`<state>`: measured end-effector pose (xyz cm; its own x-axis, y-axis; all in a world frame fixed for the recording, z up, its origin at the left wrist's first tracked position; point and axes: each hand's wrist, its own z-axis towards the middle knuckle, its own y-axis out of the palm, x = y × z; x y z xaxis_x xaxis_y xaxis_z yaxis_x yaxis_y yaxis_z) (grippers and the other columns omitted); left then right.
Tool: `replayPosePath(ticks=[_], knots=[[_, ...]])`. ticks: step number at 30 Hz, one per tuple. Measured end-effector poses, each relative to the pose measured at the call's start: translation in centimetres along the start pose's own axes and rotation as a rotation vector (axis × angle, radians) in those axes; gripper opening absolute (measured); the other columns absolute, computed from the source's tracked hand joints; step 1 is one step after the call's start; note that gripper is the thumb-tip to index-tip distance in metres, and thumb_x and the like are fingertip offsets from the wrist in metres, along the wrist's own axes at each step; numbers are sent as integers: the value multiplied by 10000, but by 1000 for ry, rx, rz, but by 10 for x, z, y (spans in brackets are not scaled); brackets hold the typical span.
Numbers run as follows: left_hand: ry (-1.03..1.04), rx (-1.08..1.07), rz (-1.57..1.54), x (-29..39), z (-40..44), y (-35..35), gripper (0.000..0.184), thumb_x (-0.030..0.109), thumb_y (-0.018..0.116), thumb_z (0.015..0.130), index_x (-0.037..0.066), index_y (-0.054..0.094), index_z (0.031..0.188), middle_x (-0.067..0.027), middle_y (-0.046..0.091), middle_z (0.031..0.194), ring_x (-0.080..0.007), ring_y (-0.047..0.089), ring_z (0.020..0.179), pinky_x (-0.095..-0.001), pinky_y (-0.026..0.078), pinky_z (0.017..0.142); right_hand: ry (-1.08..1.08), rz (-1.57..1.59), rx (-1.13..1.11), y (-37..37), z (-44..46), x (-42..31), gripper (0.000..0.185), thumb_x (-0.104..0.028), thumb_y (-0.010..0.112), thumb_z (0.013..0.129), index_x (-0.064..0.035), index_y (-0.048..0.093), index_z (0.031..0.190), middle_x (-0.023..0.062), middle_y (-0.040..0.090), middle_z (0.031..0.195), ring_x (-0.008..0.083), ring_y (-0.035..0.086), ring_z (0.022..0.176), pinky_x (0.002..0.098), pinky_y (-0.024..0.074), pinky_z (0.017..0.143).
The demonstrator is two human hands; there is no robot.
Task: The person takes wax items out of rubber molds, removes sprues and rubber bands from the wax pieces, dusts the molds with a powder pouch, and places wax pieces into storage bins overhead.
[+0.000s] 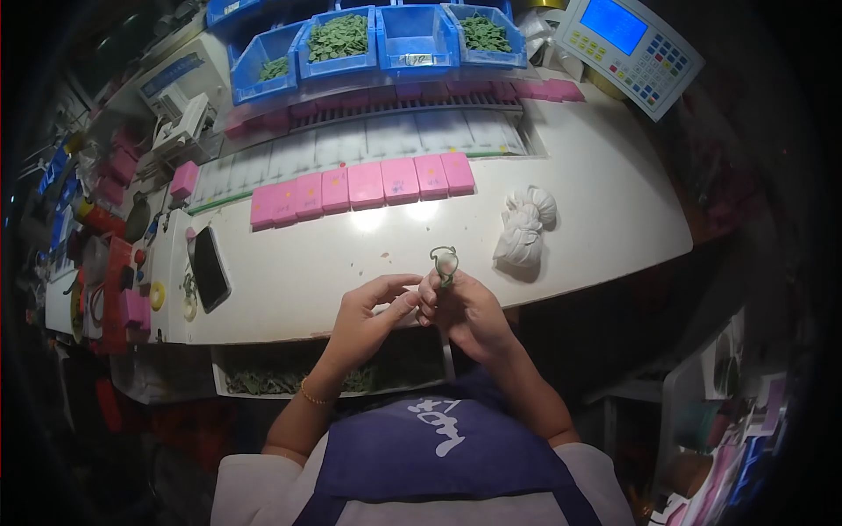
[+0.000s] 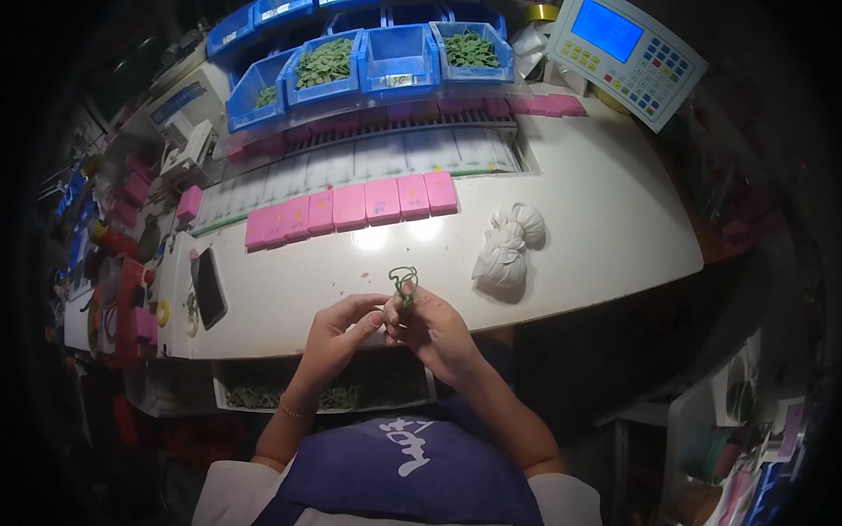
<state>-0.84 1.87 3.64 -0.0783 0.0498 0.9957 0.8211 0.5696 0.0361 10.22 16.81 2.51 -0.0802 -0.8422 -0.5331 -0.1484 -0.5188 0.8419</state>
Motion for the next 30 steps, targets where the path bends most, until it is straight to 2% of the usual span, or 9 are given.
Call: replayPosePath(ticks=[2, 5, 8, 11, 14, 17, 20, 26, 30], knots=[[43, 55, 78, -5, 2, 0, 353, 156, 693, 933, 3, 637, 1246, -96, 718, 1012, -161, 668, 981, -314, 516, 904, -19, -84, 50, 0, 3, -1, 254, -296, 428, 1069, -85, 542, 983, 36, 572, 867, 146, 552, 820, 305, 469, 761], [114, 114, 67, 8, 4, 2, 307, 112, 665, 952, -10, 617, 1230, -96, 680, 1138, -137, 634, 1022, -298, 497, 912, -10, -219, 98, 1, 7, -4, 263, -299, 436, 1070, -72, 540, 985, 31, 570, 863, 138, 553, 807, 286, 458, 759], [227, 218, 83, 7, 8, 1, 230, 88, 693, 929, 16, 634, 1139, -52, 661, 1076, -100, 613, 957, -261, 492, 868, -239, -779, 291, 1, 11, 1, 292, -289, 457, 1068, -36, 553, 960, 48, 579, 822, 150, 563, 761, 297, 460, 721], [174, 230, -20, 7, 6, 2, 192, 99, 747, 885, 32, 634, 1025, -12, 631, 869, -58, 561, 711, -252, 486, 771, -472, -1140, 421, 4, 12, 2, 305, -268, 494, 1056, -1, 559, 923, 86, 587, 779, 183, 563, 703, 328, 460, 674], [134, 196, -11, 14, 4, 9, 198, 79, 747, 880, 33, 618, 1023, 4, 600, 822, -32, 521, 680, -222, 461, 736, -575, -1280, 442, 9, 13, -2, 288, -235, 534, 1037, 14, 566, 898, 119, 587, 752, 221, 564, 671, 357, 462, 643], [154, 257, 17, 4, 8, 9, 173, 63, 722, 903, 60, 599, 1025, 24, 570, 934, -33, 497, 751, -200, 418, 670, -606, -1322, 423, 12, 12, -3, 270, -225, 558, 1024, 8, 565, 890, 126, 580, 758, 248, 562, 672, 366, 451, 629], [71, 251, -177, 17, 10, 8, 207, 85, 730, 900, 62, 589, 1049, 34, 553, 913, -25, 471, 734, -186, 375, 621, -650, -1409, 386, 13, 11, -7, 272, -231, 568, 1017, 2, 562, 878, 130, 571, 754, 269, 552, 663, 380, 440, 612], [-94, 34, -364, 15, 13, -4, 149, 133, 722, 910, 52, 617, 979, 39, 533, 901, -18, 384, 655, -186, 292, 552, -693, -1431, 291, 19, 9, -12, 267, -229, 576, 1011, -6, 562, 866, 128, 563, 752, 281, 540, 656, 387, 429, 600], [-129, -27, -465, 18, 10, -2, 130, 136, 709, 918, 27, 660, 971, 49, 494, 866, -26, 345, 615, -191, 268, 537, -662, -1420, 267, 19, 7, -12, 261, -220, 578, 1010, -4, 564, 864, 129, 571, 760, 285, 549, 666, 384, 432, 603]])
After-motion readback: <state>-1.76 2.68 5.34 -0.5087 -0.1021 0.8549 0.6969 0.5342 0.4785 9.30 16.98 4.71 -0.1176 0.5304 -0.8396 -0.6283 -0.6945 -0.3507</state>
